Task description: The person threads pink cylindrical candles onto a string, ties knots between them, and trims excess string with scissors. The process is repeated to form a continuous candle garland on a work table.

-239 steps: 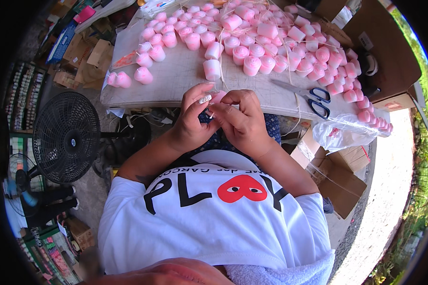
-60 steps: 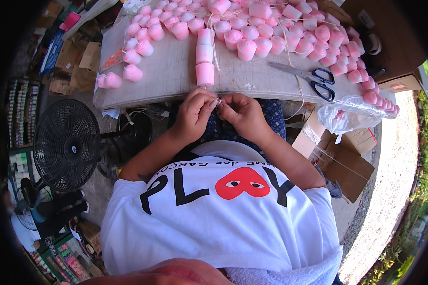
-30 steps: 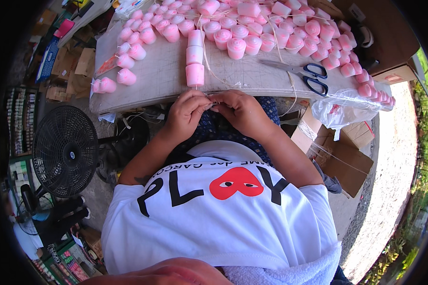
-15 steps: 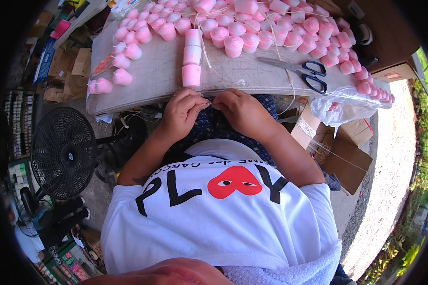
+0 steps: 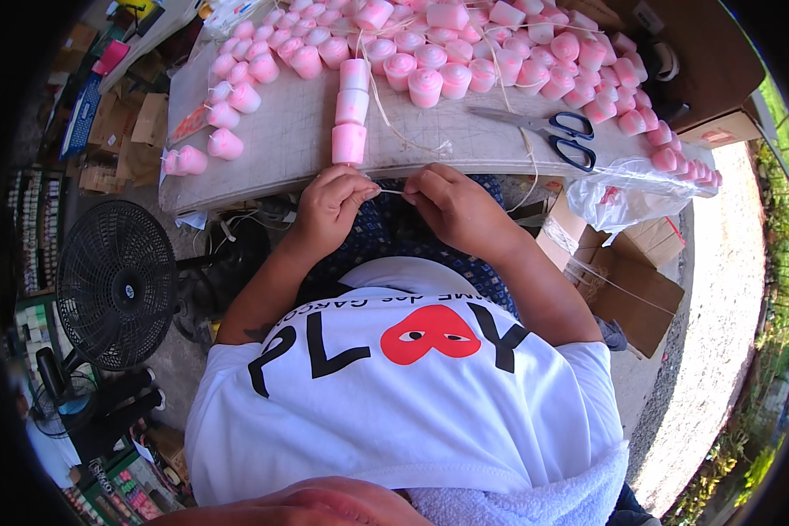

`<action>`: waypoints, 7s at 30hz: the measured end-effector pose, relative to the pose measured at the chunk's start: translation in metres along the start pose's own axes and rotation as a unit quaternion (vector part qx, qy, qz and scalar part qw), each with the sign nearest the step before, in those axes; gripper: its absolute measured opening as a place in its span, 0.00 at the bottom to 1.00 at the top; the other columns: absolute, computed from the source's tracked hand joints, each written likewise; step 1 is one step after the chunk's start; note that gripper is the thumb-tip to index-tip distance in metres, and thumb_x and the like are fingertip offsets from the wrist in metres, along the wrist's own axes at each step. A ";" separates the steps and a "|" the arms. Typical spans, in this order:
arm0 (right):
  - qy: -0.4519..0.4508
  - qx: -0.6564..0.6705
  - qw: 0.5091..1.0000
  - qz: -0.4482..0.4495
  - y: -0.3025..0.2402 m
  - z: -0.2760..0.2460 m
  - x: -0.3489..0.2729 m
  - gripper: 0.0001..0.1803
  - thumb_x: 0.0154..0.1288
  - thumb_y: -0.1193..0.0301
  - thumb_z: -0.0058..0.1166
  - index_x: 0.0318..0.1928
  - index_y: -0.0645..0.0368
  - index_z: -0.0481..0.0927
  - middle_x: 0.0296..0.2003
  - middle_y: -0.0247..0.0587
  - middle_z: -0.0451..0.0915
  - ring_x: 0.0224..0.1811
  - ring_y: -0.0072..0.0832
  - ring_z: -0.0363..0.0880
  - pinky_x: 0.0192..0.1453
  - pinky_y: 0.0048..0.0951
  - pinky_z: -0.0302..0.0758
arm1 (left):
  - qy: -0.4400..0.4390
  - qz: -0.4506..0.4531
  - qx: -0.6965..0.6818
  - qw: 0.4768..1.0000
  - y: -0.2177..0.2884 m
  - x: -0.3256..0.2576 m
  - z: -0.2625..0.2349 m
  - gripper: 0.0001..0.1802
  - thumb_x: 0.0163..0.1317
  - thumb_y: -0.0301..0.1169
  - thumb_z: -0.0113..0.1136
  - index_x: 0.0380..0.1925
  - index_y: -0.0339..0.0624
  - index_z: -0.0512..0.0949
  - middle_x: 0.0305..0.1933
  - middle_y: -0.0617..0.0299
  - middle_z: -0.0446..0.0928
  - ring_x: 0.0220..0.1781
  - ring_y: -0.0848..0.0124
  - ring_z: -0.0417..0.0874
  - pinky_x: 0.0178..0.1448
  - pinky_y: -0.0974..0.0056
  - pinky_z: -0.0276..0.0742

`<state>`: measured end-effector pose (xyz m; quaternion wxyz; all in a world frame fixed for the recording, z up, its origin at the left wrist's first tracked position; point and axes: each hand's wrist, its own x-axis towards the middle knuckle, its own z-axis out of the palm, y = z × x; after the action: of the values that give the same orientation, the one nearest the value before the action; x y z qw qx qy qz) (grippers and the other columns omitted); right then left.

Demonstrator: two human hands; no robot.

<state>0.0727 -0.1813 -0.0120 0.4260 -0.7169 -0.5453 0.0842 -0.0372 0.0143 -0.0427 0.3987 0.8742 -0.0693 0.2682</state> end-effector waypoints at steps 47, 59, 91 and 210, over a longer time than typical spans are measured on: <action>0.046 -0.337 0.936 -0.095 0.016 0.017 0.087 0.20 0.59 0.66 0.57 0.53 0.38 0.81 0.63 0.34 0.69 0.69 0.41 0.59 0.65 0.57 0.55 | -0.011 -0.034 -0.356 0.934 0.031 0.024 -0.043 0.26 0.61 0.16 0.59 0.59 0.39 0.65 0.57 0.55 0.71 0.57 0.71 0.75 0.58 0.64 0.78; 0.096 -0.326 0.908 0.245 0.067 -0.134 -0.056 0.19 0.61 0.76 0.53 0.54 0.62 0.76 0.51 0.51 0.77 0.57 0.47 0.73 0.62 0.42 0.69 | 0.047 0.031 -0.286 0.957 0.022 0.023 -0.026 0.28 0.61 0.19 0.61 0.58 0.39 0.62 0.49 0.58 0.72 0.51 0.74 0.76 0.57 0.64 0.76; -0.031 -0.376 0.889 0.260 0.050 -0.137 -0.044 0.19 0.52 0.77 0.58 0.48 0.64 0.76 0.45 0.53 0.76 0.51 0.50 0.74 0.55 0.45 0.73 | 0.017 -0.057 -0.368 0.928 0.029 0.018 -0.020 0.26 0.63 0.19 0.59 0.58 0.38 0.60 0.50 0.60 0.68 0.51 0.73 0.75 0.59 0.65 0.75; 0.169 -0.366 0.894 0.196 0.067 -0.122 -0.054 0.19 0.58 0.77 0.55 0.52 0.56 0.76 0.50 0.42 0.77 0.54 0.42 0.75 0.57 0.42 0.68 | 0.256 -0.270 0.208 0.905 -0.050 -0.045 -0.139 0.31 0.49 0.25 0.72 0.51 0.38 0.67 0.52 0.47 0.68 0.53 0.50 0.74 0.48 0.53 0.79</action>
<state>0.1701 -0.2937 -0.0015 0.1940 -0.9178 -0.3062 -0.1622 -0.1164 0.1451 -0.0246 0.2691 0.8239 0.3310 0.3730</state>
